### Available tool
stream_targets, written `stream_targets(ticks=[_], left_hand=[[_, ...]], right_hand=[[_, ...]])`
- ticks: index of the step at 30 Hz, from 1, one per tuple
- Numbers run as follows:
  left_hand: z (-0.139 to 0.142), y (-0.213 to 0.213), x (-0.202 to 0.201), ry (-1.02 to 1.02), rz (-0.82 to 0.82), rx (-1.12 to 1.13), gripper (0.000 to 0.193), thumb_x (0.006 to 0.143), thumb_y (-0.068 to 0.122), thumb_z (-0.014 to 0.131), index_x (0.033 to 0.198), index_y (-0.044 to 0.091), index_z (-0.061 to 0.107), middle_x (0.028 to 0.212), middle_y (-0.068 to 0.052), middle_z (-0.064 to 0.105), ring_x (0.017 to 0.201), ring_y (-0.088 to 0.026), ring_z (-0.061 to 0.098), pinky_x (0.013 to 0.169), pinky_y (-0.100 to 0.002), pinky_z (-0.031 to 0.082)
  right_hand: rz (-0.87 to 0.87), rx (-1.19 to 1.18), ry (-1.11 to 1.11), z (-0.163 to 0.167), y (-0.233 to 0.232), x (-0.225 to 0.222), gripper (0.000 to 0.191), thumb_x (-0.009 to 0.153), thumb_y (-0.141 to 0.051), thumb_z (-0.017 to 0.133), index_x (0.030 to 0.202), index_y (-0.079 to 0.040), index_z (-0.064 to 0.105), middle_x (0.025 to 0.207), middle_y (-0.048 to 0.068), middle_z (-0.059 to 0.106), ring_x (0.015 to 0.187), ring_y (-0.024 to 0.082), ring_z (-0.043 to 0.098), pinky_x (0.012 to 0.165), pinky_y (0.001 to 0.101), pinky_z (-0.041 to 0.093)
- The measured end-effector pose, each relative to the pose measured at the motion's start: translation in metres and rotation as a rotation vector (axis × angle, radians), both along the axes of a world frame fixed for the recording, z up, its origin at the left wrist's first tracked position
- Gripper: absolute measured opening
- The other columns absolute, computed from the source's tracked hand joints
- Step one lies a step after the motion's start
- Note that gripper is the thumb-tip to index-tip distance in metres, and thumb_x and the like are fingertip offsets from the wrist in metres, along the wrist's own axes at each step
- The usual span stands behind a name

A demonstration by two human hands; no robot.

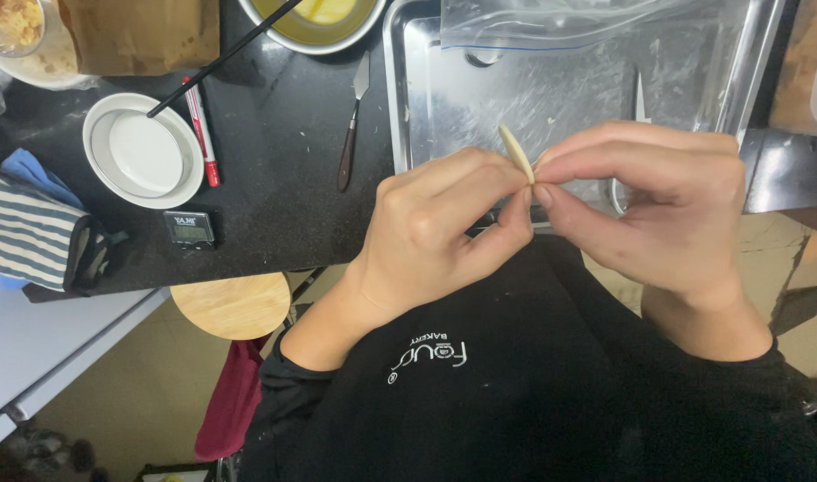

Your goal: The person repeatedly folds small, round dough discs in half by hand, pinching the edges to seal them. The folded pieces are placed on a metal tray. The person occasionally reaches into a plastic bag to retrieve more dough discs.

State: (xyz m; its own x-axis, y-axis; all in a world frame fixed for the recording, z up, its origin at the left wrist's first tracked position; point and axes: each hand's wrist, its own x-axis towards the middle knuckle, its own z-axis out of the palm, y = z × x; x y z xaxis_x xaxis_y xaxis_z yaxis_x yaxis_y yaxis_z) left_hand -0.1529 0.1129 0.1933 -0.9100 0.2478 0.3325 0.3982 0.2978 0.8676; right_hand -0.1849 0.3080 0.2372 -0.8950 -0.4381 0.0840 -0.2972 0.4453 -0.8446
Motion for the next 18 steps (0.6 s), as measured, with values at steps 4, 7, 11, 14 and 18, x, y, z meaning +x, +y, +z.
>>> stream_targets(ticks=[4, 7, 11, 14, 18], left_hand=[[0.012, 0.006, -0.011, -0.003, 0.014, -0.009, 0.011, 0.094, 0.007, 0.076, 0.101, 0.006, 0.067, 0.098, -0.004, 0.07, 0.075, -0.017, 0.07, 0.065, -0.027, 0.055], [0.013, 0.006, -0.013, -0.01, 0.011, 0.004, 0.011, 0.094, 0.006, 0.076, 0.1, 0.006, 0.067, 0.097, -0.004, 0.07, 0.075, -0.016, 0.07, 0.064, -0.026, 0.055], [0.015, 0.005, -0.017, -0.024, 0.01, 0.018, 0.011, 0.094, 0.006, 0.076, 0.101, 0.006, 0.067, 0.097, -0.003, 0.07, 0.075, -0.015, 0.07, 0.063, -0.025, 0.055], [0.016, 0.005, -0.018, -0.041, 0.012, 0.016, 0.01, 0.091, 0.005, 0.077, 0.097, 0.004, 0.068, 0.093, -0.004, 0.071, 0.077, -0.017, 0.071, 0.062, -0.024, 0.055], [0.014, 0.006, -0.021, -0.246, -0.027, 0.28, 0.007, 0.099, 0.006, 0.074, 0.101, 0.001, 0.068, 0.097, -0.006, 0.072, 0.087, -0.012, 0.077, 0.081, -0.021, 0.064]], right_hand=[[-0.02, -0.03, -0.028, 0.008, 0.004, -0.011, 0.018, 0.078, 0.012, 0.075, 0.095, 0.005, 0.071, 0.093, 0.016, 0.072, 0.081, 0.018, 0.07, 0.07, 0.0245, 0.054], [-0.009, -0.042, -0.042, 0.007, 0.008, -0.013, 0.019, 0.077, 0.012, 0.075, 0.094, 0.005, 0.071, 0.093, 0.016, 0.072, 0.081, 0.018, 0.07, 0.07, 0.024, 0.054], [0.007, -0.01, -0.03, 0.008, 0.01, -0.017, 0.018, 0.077, 0.013, 0.075, 0.093, 0.006, 0.071, 0.093, 0.017, 0.072, 0.081, 0.019, 0.07, 0.069, 0.0251, 0.053], [-0.017, -0.069, -0.104, 0.009, 0.008, -0.019, 0.016, 0.079, 0.011, 0.074, 0.094, 0.004, 0.071, 0.095, 0.015, 0.072, 0.084, 0.018, 0.071, 0.071, 0.0249, 0.055], [0.052, 0.004, 0.061, 0.014, 0.008, -0.022, 0.015, 0.079, 0.01, 0.076, 0.093, 0.004, 0.072, 0.093, 0.015, 0.072, 0.083, 0.021, 0.072, 0.072, 0.0262, 0.055]])
